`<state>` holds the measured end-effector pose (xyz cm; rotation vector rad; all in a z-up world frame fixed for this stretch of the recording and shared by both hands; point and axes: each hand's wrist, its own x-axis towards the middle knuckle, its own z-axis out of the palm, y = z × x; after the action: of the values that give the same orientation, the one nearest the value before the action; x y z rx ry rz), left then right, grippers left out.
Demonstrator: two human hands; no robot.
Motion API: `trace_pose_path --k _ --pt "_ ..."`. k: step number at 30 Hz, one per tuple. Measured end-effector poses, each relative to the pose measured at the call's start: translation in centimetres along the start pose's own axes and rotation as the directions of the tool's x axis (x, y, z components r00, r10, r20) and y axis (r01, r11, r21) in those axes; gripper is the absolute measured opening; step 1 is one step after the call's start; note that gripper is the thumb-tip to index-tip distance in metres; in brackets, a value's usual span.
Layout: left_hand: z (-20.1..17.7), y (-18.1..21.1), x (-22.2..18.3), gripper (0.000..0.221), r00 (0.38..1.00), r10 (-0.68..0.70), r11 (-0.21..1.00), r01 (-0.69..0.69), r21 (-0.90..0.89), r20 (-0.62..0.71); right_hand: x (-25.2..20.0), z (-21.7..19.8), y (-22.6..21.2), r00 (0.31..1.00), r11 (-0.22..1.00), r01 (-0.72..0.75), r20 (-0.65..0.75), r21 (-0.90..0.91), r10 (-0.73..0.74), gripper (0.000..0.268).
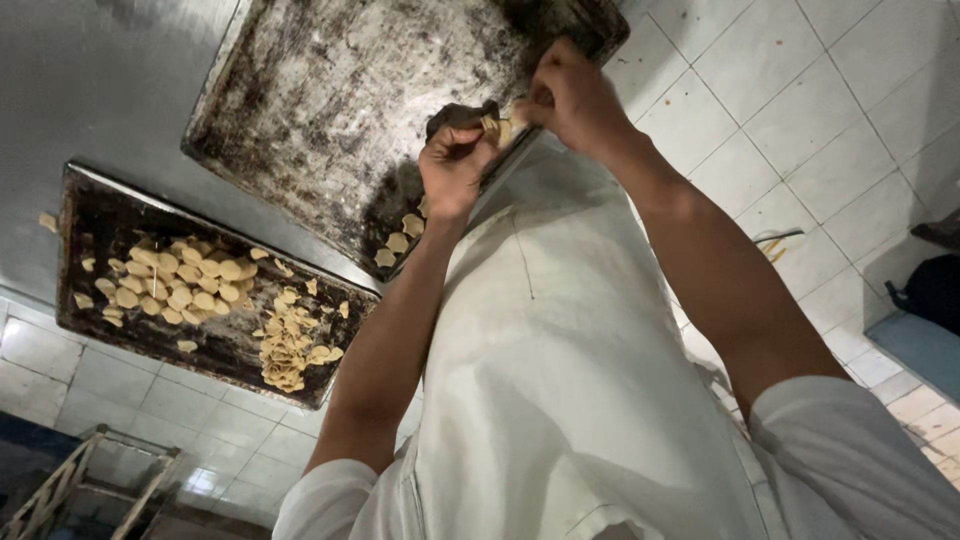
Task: The person shapes small pieces of dough by hand and places them in rows onto a metal baking tray, later moving several full and empty trays across the metal workspace.
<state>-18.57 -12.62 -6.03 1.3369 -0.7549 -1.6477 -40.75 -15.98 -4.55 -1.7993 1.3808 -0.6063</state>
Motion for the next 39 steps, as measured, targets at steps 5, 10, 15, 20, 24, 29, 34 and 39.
trace_pose_path --k 5,10,15,20,24,29,34,39 --pt "1.6 -0.8 1.0 0.009 0.998 0.029 0.997 -0.025 -0.068 0.055 -0.2 -1.1 1.4 0.997 0.994 -0.023 0.076 0.109 0.015 0.024" --pt "2.6 -1.5 2.0 0.011 0.994 0.017 0.997 -0.009 -0.077 0.112 -0.3 -2.6 2.2 0.998 0.973 -0.054 0.028 0.224 0.049 0.028" --pt "4.0 -2.1 3.0 0.009 0.994 0.035 0.996 -0.027 -0.085 0.104 0.2 -3.9 2.0 0.998 0.991 0.054 -0.029 0.122 -0.051 0.019" --pt "5.0 -2.0 3.4 0.005 0.997 0.013 1.0 -0.011 -0.019 0.082 0.2 -5.3 1.7 0.992 0.989 -0.122 0.004 0.089 0.122 0.023" --pt "5.8 -0.9 3.7 0.011 0.995 -0.046 0.997 0.051 -0.065 0.085 0.8 -5.7 1.7 0.986 0.976 -0.165 0.038 0.142 0.161 0.024" --pt "7.0 1.9 4.1 0.011 0.987 0.089 0.995 -0.082 -0.06 0.131 1.9 -6.5 2.9 0.996 0.999 0.04 -0.078 0.004 -0.04 0.016" --pt "7.9 5.4 5.1 0.01 0.717 0.594 0.316 -0.625 0.714 0.365 1.8 -8.2 4.8 0.999 0.992 -0.012 0.035 -0.122 0.016 0.016" --pt "8.5 4.9 8.0 0.017 0.558 0.484 -0.127 -0.717 0.685 0.674 2.5 -7.7 5.6 0.996 0.96 -0.049 -0.087 -0.277 0.026 0.016"
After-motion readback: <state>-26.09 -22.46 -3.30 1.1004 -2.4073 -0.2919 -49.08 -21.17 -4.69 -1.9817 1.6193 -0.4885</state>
